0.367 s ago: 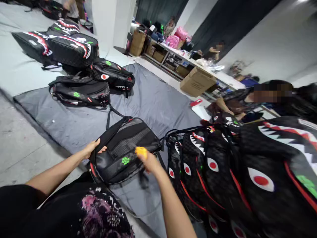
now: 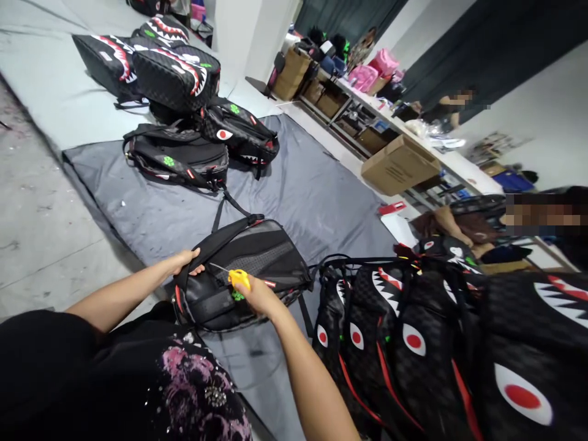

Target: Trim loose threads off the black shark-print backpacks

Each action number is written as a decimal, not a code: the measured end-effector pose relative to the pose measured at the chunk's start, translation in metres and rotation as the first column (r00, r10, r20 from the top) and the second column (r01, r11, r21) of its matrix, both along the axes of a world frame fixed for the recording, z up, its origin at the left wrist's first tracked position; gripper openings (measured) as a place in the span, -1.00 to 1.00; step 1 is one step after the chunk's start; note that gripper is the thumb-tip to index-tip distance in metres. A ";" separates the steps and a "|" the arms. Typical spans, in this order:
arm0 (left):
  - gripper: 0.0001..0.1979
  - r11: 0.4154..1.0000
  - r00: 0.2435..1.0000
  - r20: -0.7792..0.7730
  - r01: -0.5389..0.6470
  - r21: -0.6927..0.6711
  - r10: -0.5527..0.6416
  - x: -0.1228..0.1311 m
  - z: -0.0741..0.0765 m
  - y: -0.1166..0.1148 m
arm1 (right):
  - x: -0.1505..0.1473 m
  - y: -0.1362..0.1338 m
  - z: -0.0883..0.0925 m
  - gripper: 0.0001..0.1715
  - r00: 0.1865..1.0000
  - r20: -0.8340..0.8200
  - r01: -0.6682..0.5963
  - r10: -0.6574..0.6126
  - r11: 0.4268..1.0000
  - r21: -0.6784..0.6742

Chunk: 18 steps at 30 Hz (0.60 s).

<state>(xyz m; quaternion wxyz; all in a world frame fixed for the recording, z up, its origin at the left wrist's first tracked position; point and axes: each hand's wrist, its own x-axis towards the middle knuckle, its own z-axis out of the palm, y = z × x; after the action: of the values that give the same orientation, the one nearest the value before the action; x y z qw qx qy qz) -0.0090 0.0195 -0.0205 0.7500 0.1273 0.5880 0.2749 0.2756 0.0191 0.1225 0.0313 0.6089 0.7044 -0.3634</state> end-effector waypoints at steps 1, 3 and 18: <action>-0.48 0.999 0.998 -0.060 0.036 0.032 -0.034 0.002 0.000 -0.001 | -0.005 0.002 0.000 -0.47 1.000 0.028 0.012 -0.013 0.999 0.030; -0.47 0.988 0.977 -0.190 0.114 0.103 -0.093 0.008 0.004 -0.005 | -0.011 0.007 0.002 -0.44 0.960 0.211 0.153 -0.185 0.976 0.157; -0.22 0.193 0.209 -0.973 0.955 0.224 0.093 0.081 0.040 -0.090 | 0.065 -0.053 0.061 -0.52 0.864 0.474 0.220 -0.170 0.974 -0.051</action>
<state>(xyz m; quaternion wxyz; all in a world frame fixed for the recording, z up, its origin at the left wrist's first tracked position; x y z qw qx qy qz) 0.0718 -0.0707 0.0195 0.1739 0.8185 0.5341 0.1207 0.3409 -0.0338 0.1833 0.1940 0.7440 0.5912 -0.2436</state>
